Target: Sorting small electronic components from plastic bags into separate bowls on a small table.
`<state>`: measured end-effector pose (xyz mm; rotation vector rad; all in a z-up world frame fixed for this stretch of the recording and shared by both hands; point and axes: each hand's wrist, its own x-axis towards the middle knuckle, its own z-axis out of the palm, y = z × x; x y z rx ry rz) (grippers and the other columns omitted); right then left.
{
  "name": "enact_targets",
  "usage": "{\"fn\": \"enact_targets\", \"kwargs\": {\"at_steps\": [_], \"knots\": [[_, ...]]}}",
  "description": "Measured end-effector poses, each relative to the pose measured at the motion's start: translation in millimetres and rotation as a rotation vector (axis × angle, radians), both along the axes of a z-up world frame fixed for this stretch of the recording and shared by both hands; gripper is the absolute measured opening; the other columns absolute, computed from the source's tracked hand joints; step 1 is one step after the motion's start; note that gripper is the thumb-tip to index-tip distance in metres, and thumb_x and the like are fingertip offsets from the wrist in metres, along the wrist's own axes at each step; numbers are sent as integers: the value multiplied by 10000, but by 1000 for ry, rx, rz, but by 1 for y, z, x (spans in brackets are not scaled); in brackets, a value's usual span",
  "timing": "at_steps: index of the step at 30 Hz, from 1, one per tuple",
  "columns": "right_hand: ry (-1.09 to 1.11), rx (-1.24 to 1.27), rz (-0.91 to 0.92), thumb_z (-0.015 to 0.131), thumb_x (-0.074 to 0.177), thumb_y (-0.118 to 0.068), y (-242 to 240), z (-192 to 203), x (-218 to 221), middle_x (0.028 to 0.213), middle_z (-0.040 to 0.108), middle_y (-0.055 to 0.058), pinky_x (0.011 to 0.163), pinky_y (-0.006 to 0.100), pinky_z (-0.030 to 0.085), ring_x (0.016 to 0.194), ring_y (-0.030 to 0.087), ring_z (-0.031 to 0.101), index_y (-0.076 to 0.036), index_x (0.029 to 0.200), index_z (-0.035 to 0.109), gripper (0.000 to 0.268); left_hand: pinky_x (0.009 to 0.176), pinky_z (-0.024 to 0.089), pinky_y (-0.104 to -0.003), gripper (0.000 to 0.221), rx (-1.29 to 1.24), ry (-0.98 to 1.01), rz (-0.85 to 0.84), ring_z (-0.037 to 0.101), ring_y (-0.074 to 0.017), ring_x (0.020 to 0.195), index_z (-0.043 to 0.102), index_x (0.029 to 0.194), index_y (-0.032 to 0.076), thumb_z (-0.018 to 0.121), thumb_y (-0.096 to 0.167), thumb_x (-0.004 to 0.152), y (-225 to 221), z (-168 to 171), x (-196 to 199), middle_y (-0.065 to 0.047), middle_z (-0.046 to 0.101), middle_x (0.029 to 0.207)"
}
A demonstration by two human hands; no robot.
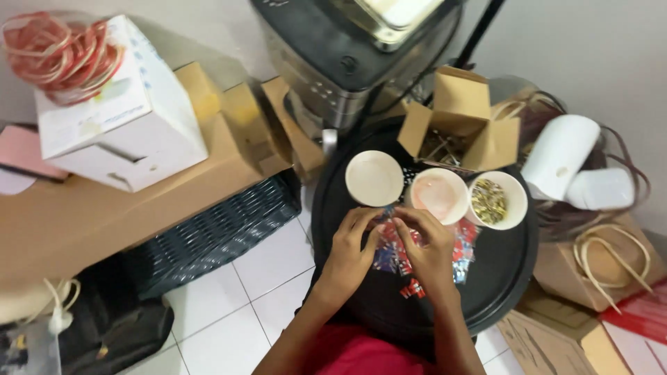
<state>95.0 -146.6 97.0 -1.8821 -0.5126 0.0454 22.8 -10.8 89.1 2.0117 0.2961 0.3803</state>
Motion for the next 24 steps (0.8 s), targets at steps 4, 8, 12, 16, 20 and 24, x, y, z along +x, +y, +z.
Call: {"fn": "enact_targets", "kwargs": {"at_steps": [4, 8, 12, 16, 20, 24], "knots": [[-118, -131, 109, 749, 930, -88, 16, -31, 7, 963, 755, 114, 784, 410, 610, 892, 317, 753, -65, 1066, 762, 138, 879, 593, -387, 284, 70, 32, 62, 688, -288, 1050, 633, 1303, 90, 588, 131, 1026, 11, -25, -4, -99, 617, 1094], [-149, -319, 203, 694, 953, -94, 31, -39, 4, 941, 729, 174, 828, 476, 566, 945, 406, 712, -57, 1056, 730, 115, 915, 572, -422, 270, -8, 56, 57, 653, -334, 1071, 600, 1304, 21, 565, 63, 1039, 16, -48, -4, -162, 601, 1082], [-300, -500, 237, 673, 939, -80, 46, -41, -7, 959, 713, 184, 831, 454, 563, 970, 406, 683, -40, 1063, 703, 133, 1026, 501, -457, 327, -5, 24, -11, 553, -381, 1193, 515, 1376, -9, 472, -4, 1052, 22, -61, -3, -206, 540, 1206], [-428, -549, 249, 705, 905, -87, 42, -86, -8, 971, 704, 143, 816, 429, 556, 972, 370, 666, -60, 1008, 719, 107, 1103, 436, -453, 371, -70, 29, -63, 496, -363, 1252, 470, 1431, -18, 418, 1, 1064, 25, -69, -6, -216, 502, 1285], [-492, -627, 245, 698, 925, -155, 36, -98, -7, 929, 688, 91, 782, 387, 523, 941, 300, 643, -103, 954, 705, 60, 1087, 410, -425, 353, -81, 28, -89, 473, -318, 1196, 457, 1422, -12, 357, 28, 1086, 25, -80, -5, -184, 485, 1251], [-462, -671, 261, 699, 917, -202, 36, -92, -7, 940, 668, 56, 757, 382, 491, 922, 268, 622, -138, 961, 689, 79, 1056, 402, -378, 335, -143, 55, -74, 472, -241, 1149, 463, 1398, -31, 358, 7, 1083, 23, -79, -3, -163, 499, 1237]]}}
